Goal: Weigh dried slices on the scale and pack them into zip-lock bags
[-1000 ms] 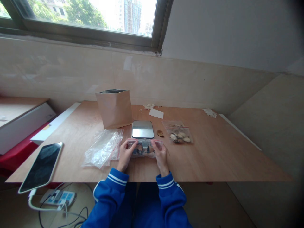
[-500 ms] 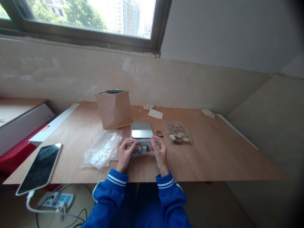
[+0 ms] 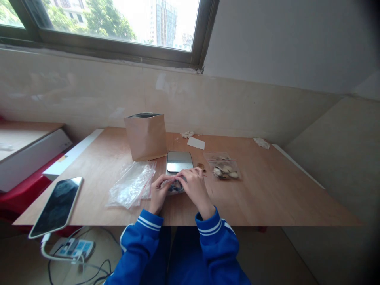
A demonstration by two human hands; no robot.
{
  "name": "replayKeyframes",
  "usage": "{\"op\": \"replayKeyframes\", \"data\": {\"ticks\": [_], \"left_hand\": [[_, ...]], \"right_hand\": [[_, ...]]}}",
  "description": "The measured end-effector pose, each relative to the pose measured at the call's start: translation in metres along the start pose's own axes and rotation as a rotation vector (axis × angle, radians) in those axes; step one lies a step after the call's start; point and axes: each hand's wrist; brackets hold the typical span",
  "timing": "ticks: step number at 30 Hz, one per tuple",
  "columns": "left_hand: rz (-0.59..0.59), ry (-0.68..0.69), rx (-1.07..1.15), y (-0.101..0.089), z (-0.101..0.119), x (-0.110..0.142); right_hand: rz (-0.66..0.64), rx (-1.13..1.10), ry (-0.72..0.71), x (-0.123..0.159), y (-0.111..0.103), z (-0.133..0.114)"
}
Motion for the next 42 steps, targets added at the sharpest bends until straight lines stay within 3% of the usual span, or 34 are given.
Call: {"op": "replayKeyframes", "data": {"ticks": [11, 15, 23, 29, 35, 42], "left_hand": [[0.017, -0.018, 0.008, 0.000, 0.001, 0.000], [0.029, -0.044, 0.019, 0.001, 0.002, 0.001], [0.019, -0.042, -0.005, 0.000, 0.001, 0.001], [0.058, -0.064, 0.066, 0.000, -0.001, 0.000], [0.009, -0.055, 0.064, 0.000, 0.006, 0.001], [0.109, -0.074, 0.075, -0.003, 0.002, 0.002]], "right_hand": [[0.074, 0.012, 0.007, 0.006, 0.014, 0.002], [0.043, -0.055, 0.008, 0.012, 0.013, 0.012], [0.121, -0.058, 0.022, 0.016, 0.015, 0.013], [0.084, -0.024, -0.005, 0.018, 0.010, 0.019], [0.122, -0.022, -0.021, 0.020, 0.006, 0.024], [0.129, -0.024, -0.010, 0.026, 0.004, 0.029]]}}
Point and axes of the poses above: each hand's wrist, its own x-axis away from the middle knuckle, its own y-axis out of the palm, z = x × y, and after that the axes turned 14 degrees about -y, right-handed
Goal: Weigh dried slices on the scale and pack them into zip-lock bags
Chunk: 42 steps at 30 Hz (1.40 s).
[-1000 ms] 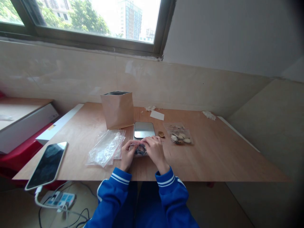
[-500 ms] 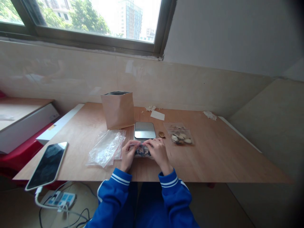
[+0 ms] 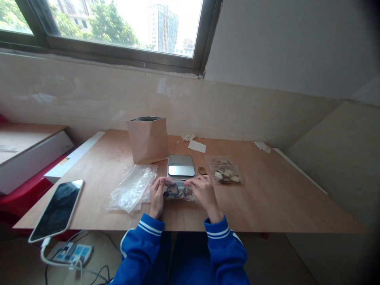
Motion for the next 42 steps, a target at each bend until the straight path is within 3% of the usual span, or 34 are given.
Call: {"op": "replayKeyframes", "data": {"ticks": [6, 10, 16, 20, 23, 27, 29, 31, 37, 42], "left_hand": [[-0.025, -0.036, 0.022, -0.001, 0.000, 0.000], [0.022, -0.082, 0.073, 0.000, 0.003, 0.000], [-0.193, -0.096, -0.021, 0.003, 0.003, 0.002], [-0.248, -0.119, 0.006, 0.004, 0.002, 0.002], [-0.174, -0.127, 0.025, 0.004, 0.004, 0.001], [-0.183, -0.155, -0.020, 0.004, 0.007, 0.003], [-0.200, -0.185, -0.034, 0.005, 0.008, 0.005], [-0.206, -0.208, -0.027, 0.006, 0.009, 0.006], [-0.204, -0.219, -0.002, 0.006, 0.008, 0.006], [-0.204, -0.220, 0.001, 0.006, 0.007, 0.006]], "right_hand": [[0.021, -0.053, 0.054, 0.008, -0.001, 0.009], [0.124, -0.139, 0.182, 0.016, -0.010, 0.022], [0.263, -0.482, 0.476, 0.030, -0.037, 0.039], [0.540, -0.449, 0.736, 0.043, -0.058, 0.074], [0.580, -0.247, 0.798, 0.055, -0.076, 0.116], [0.525, 0.177, 0.774, 0.068, -0.088, 0.151], [0.530, 0.445, 0.703, 0.071, -0.081, 0.150], [0.497, 0.574, 0.602, 0.073, -0.066, 0.139], [0.196, 0.497, 0.454, 0.079, -0.009, 0.115], [0.030, 0.459, 0.438, 0.078, -0.005, 0.135]]}}
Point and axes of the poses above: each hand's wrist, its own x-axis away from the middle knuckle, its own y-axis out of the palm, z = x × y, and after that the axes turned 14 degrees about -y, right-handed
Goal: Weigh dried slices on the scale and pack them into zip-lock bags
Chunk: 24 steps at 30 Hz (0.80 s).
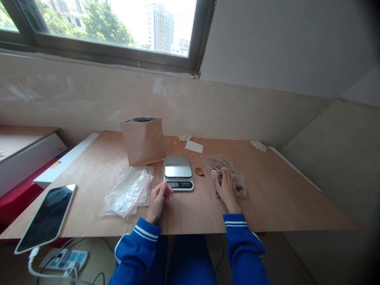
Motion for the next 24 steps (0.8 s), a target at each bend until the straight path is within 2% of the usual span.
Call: {"op": "replayKeyframes", "data": {"ticks": [4, 9, 12, 15, 18, 21, 22, 24], "left_hand": [[-0.002, 0.015, -0.014, -0.001, -0.002, 0.000], [-0.004, 0.067, -0.076, 0.000, -0.007, -0.002], [0.083, 0.148, -0.151, 0.004, 0.006, 0.000], [0.245, 0.285, -0.240, 0.006, 0.046, 0.006], [0.474, 0.452, -0.351, 0.002, 0.104, 0.005], [0.704, 0.639, -0.561, -0.007, 0.154, -0.015], [0.766, 0.660, -0.631, -0.012, 0.165, -0.026], [0.852, 0.613, -0.757, -0.022, 0.179, -0.052]], "right_hand": [[-0.056, 0.039, -0.056, -0.016, -0.007, -0.008], [-0.162, -0.188, -0.322, -0.027, 0.003, -0.049], [-0.196, -0.280, -0.281, -0.030, 0.014, -0.062], [-0.193, -0.338, -0.183, -0.039, 0.018, -0.065], [-0.124, -0.414, -0.147, -0.054, 0.014, -0.075], [-0.087, -0.509, -0.245, -0.069, 0.011, -0.098], [-0.097, -0.523, -0.293, -0.072, 0.011, -0.106], [-0.136, -0.509, -0.364, -0.076, 0.014, -0.121]]}}
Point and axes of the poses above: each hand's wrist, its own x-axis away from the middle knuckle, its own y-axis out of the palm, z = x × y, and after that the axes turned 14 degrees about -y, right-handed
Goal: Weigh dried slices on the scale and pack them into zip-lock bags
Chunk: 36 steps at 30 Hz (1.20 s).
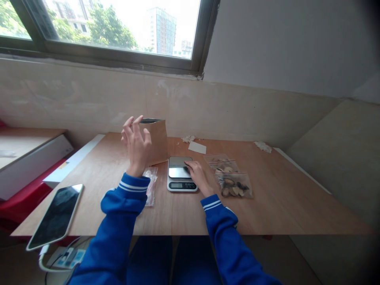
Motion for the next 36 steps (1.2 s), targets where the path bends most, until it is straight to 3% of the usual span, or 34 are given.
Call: {"op": "replayKeyframes", "data": {"ticks": [4, 6, 8, 15, 18, 20, 24, 27, 31, 36], "left_hand": [[-0.107, 0.021, -0.172, 0.028, -0.025, -0.036], [-0.169, 0.025, -0.200, 0.032, -0.034, -0.041], [-0.149, 0.023, -0.169, 0.029, -0.036, -0.036], [0.016, -0.002, -0.095, -0.002, -0.016, 0.022], [0.054, -0.059, -0.152, -0.018, -0.015, 0.051], [0.013, -0.107, -0.126, -0.030, -0.019, 0.067], [-0.152, -0.223, 0.003, -0.048, -0.034, 0.085], [-0.181, -0.233, -0.018, -0.054, -0.046, 0.089], [-0.103, -0.290, -0.017, -0.055, -0.055, 0.092], [-0.157, -0.149, -0.031, -0.056, -0.061, 0.106]], "right_hand": [[-0.089, 0.067, -0.016, 0.000, 0.007, -0.011], [-0.067, 0.064, -0.026, 0.005, 0.004, -0.019], [-0.012, 0.028, -0.057, 0.010, -0.004, -0.034], [0.068, -0.077, -0.297, -0.003, -0.032, -0.123], [0.038, -0.040, -0.392, -0.007, -0.026, -0.153], [0.020, 0.030, -0.431, -0.003, -0.016, -0.165], [0.037, 0.125, -0.425, 0.012, 0.005, -0.179], [0.050, 0.120, -0.358, 0.018, 0.010, -0.183], [-0.131, 0.192, -0.296, 0.013, 0.004, -0.186], [-0.300, 0.154, -0.203, -0.013, 0.000, -0.176]]}}
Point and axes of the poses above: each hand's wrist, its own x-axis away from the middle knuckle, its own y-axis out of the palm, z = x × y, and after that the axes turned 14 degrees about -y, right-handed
